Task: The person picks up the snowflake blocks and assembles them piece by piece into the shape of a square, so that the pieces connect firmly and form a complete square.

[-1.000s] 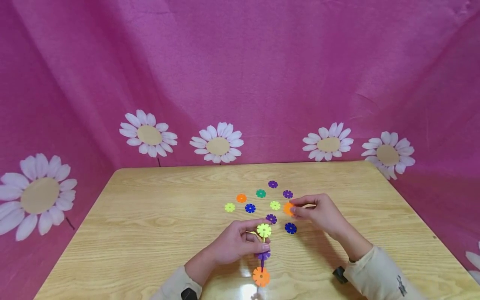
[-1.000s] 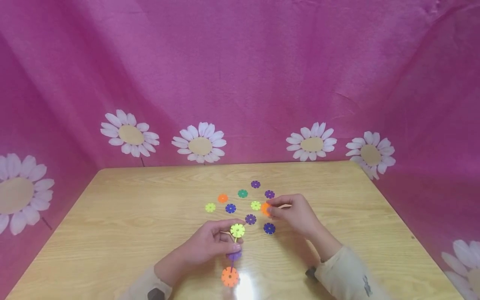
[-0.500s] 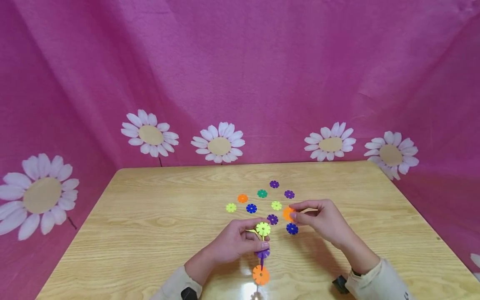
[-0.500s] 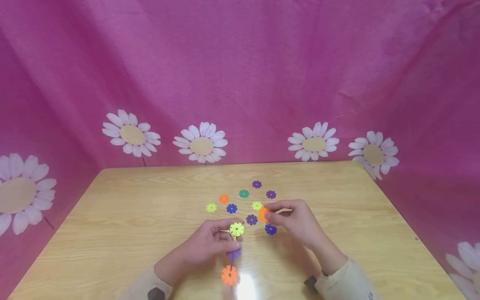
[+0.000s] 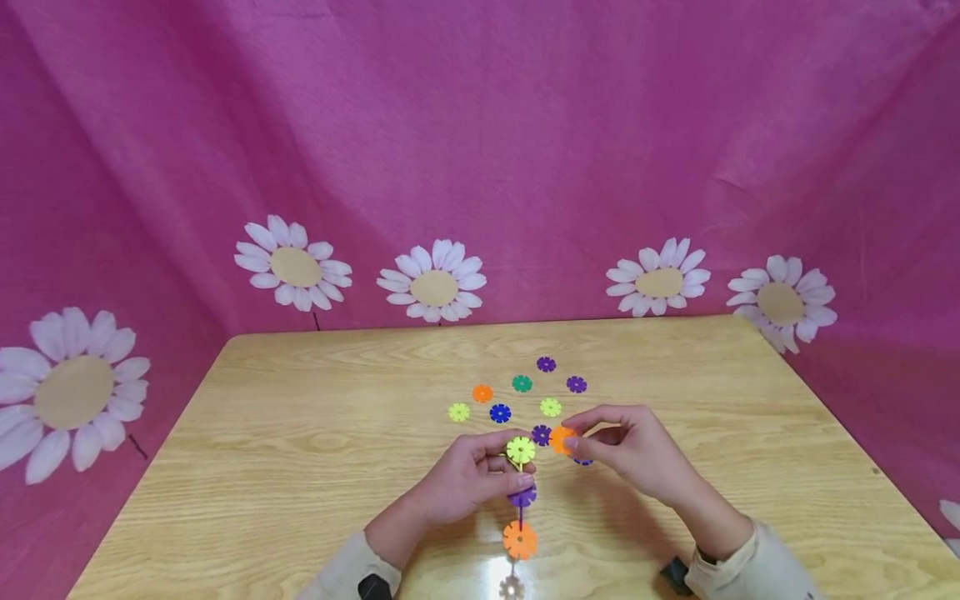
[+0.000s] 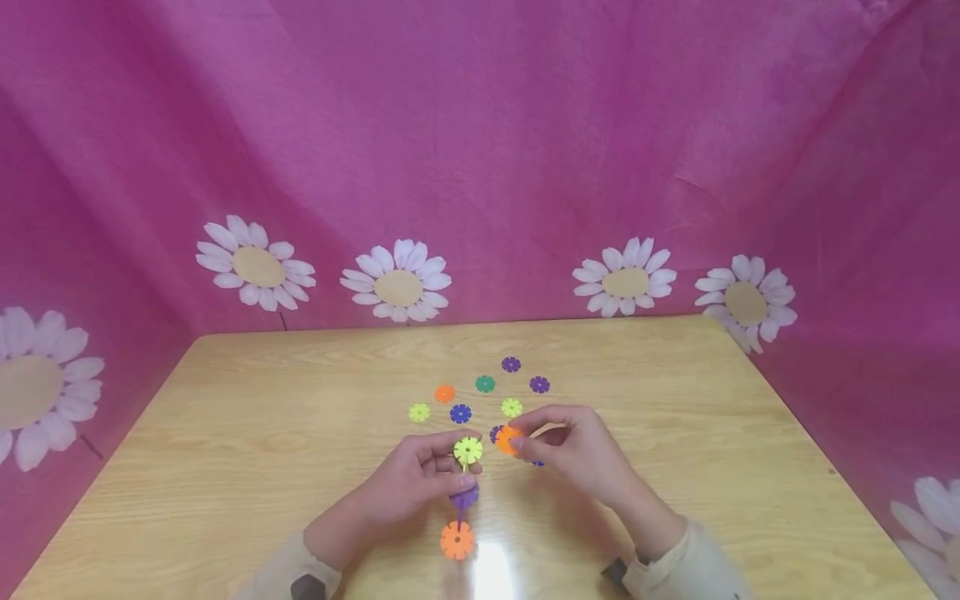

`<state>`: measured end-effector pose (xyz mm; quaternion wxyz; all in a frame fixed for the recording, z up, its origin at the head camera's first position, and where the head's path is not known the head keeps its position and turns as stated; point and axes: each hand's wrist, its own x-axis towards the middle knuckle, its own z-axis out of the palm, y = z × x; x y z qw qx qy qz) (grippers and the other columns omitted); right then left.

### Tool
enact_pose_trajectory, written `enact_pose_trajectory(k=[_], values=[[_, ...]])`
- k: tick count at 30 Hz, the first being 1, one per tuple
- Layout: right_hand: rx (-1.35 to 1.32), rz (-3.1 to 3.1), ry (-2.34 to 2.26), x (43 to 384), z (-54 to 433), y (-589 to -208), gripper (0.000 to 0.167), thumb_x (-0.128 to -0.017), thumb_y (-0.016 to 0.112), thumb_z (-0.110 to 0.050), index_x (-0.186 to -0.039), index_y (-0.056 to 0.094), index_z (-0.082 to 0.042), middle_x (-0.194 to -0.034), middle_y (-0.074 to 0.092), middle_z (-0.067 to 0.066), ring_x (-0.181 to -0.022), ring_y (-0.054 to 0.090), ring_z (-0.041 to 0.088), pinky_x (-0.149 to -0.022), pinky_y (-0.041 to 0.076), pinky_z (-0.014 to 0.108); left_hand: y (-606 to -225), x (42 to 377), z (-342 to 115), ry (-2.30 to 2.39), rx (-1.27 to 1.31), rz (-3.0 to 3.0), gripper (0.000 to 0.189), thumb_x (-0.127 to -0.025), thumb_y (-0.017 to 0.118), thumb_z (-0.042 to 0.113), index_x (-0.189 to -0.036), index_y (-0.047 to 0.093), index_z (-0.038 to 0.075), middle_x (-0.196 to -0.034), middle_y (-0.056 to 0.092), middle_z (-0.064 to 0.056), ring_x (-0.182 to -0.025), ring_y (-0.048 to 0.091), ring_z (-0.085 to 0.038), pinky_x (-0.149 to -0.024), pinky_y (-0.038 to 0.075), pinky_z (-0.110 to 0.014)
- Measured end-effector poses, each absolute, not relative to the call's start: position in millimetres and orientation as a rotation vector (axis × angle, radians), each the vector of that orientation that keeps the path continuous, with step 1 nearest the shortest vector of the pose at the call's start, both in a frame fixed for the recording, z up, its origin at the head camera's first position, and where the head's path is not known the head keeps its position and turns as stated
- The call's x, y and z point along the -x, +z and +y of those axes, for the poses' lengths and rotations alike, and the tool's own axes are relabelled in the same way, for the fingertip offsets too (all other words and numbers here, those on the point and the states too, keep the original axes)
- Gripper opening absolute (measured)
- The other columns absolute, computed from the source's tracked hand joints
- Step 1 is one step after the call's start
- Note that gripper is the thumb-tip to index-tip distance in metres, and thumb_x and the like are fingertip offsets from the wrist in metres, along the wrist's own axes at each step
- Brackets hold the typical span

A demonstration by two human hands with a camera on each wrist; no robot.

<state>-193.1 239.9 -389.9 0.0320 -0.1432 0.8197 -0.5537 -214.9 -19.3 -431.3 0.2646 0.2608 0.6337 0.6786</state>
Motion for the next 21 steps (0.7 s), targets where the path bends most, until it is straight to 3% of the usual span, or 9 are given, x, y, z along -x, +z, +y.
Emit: enact_pose_trajectory(k=[8,15,21], values=[[0.527,2.529,-1.671,189,233,-391,0.02,-0.088,0.076,-0.012,-0.107,0.074,-0.005,-0.103,0.074,0.016,-0.079,0.075,0.023,-0.072,0.061,0.032,-430,215,-20,1.838,-0.71,1.69,0.055,-0.093,0.07,0.009,-0.144,0.05,0.005,-0.121,0.063,-0.036,-0.095,0.071,-0.008,-0.089,0.057,-0.026],[0.562,2.566,-1.628,187,229,-394,0.017,-0.088,0.076,-0.011,-0.105,0.075,-0.008,-0.101,0.073,0.014,-0.08,0.073,0.013,-0.071,0.061,0.03,-430,215,-19,1.826,-0.752,1.676,0.052,-0.094,0.069,0.009,-0.143,0.052,0.005,-0.121,0.06,-0.04,-0.089,0.07,-0.006,-0.085,0.058,-0.023],[0.554,2.585,-1.594,184,225,-393,0.015,-0.088,0.076,-0.012,-0.104,0.076,-0.01,-0.1,0.074,0.01,-0.081,0.074,0.012,-0.072,0.061,0.027,-432,214,-19,1.83,-0.761,1.673,0.053,-0.094,0.069,0.008,-0.144,0.051,0.005,-0.121,0.06,-0.04,-0.088,0.07,-0.006,-0.081,0.058,-0.023]])
